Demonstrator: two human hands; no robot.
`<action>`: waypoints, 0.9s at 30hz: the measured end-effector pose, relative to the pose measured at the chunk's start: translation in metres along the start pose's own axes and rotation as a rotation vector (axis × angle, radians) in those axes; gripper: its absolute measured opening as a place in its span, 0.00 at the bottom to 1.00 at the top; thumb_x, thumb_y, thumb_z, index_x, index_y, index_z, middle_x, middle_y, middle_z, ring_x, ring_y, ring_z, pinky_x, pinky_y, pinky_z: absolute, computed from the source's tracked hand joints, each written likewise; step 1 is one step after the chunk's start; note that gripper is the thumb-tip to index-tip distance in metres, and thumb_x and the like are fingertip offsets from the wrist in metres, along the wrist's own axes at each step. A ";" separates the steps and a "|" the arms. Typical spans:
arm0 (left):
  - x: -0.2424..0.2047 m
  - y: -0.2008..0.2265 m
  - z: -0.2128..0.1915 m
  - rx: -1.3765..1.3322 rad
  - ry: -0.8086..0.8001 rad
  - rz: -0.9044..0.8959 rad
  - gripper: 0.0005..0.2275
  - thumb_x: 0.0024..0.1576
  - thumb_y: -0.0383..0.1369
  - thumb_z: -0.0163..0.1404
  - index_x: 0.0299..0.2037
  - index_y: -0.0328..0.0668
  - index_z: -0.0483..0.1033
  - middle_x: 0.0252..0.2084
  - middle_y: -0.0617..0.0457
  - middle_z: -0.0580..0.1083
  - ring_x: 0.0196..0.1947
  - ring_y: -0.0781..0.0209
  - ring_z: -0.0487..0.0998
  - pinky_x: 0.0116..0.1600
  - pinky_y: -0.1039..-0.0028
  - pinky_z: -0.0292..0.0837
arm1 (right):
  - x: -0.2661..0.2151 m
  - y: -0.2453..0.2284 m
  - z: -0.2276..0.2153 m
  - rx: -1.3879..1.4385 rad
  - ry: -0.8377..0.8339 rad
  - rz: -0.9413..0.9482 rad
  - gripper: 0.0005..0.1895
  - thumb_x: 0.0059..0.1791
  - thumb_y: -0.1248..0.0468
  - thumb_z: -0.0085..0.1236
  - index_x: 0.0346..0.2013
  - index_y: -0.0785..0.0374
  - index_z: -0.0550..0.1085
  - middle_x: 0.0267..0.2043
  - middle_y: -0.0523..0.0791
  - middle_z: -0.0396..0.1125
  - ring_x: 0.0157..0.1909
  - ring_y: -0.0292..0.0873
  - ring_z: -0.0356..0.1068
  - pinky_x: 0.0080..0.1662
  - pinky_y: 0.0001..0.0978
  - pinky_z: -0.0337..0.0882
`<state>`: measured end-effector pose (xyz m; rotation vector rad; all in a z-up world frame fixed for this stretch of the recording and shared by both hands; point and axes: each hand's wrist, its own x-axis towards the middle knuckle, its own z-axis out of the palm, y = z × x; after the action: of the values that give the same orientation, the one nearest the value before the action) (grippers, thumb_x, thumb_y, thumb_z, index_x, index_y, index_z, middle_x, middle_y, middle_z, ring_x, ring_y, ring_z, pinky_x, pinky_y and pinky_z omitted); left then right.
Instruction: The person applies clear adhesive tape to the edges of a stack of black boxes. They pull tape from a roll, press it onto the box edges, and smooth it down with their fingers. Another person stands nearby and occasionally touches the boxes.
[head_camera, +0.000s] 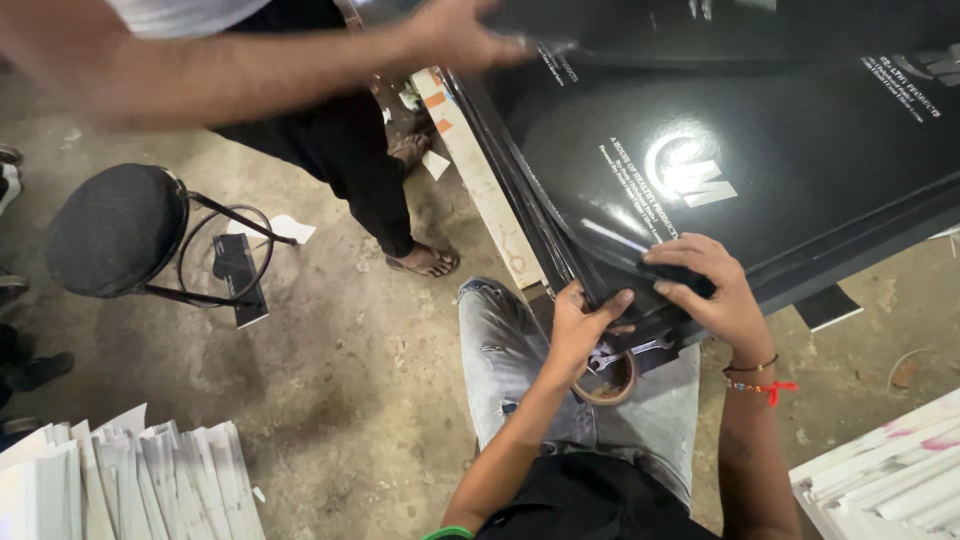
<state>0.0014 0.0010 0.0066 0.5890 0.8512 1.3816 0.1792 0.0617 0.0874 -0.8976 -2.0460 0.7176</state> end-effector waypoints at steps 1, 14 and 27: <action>-0.002 0.001 0.001 0.007 0.003 -0.004 0.12 0.59 0.28 0.60 0.48 0.33 0.73 0.41 0.52 0.79 0.36 0.65 0.81 0.37 0.72 0.82 | 0.001 -0.004 -0.001 -0.004 0.001 0.023 0.14 0.46 0.67 0.59 0.46 0.63 0.79 0.51 0.46 0.75 0.58 0.48 0.71 0.64 0.42 0.66; 0.000 0.002 0.009 0.078 0.054 0.029 0.09 0.59 0.28 0.59 0.45 0.33 0.76 0.37 0.53 0.79 0.32 0.67 0.80 0.30 0.75 0.80 | 0.044 -0.076 -0.007 -0.275 0.353 -0.174 0.19 0.46 0.79 0.54 0.50 0.67 0.79 0.53 0.49 0.74 0.54 0.51 0.73 0.54 0.36 0.70; 0.001 -0.003 0.002 0.037 0.027 0.003 0.10 0.61 0.29 0.56 0.50 0.35 0.76 0.41 0.54 0.77 0.35 0.69 0.79 0.30 0.75 0.81 | 0.050 -0.022 0.029 -0.286 -0.028 -0.153 0.19 0.48 0.70 0.54 0.53 0.59 0.77 0.53 0.48 0.73 0.54 0.53 0.71 0.56 0.43 0.68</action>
<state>0.0047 0.0016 0.0049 0.6014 0.8994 1.3823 0.1254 0.0828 0.1088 -0.8785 -2.2507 0.3617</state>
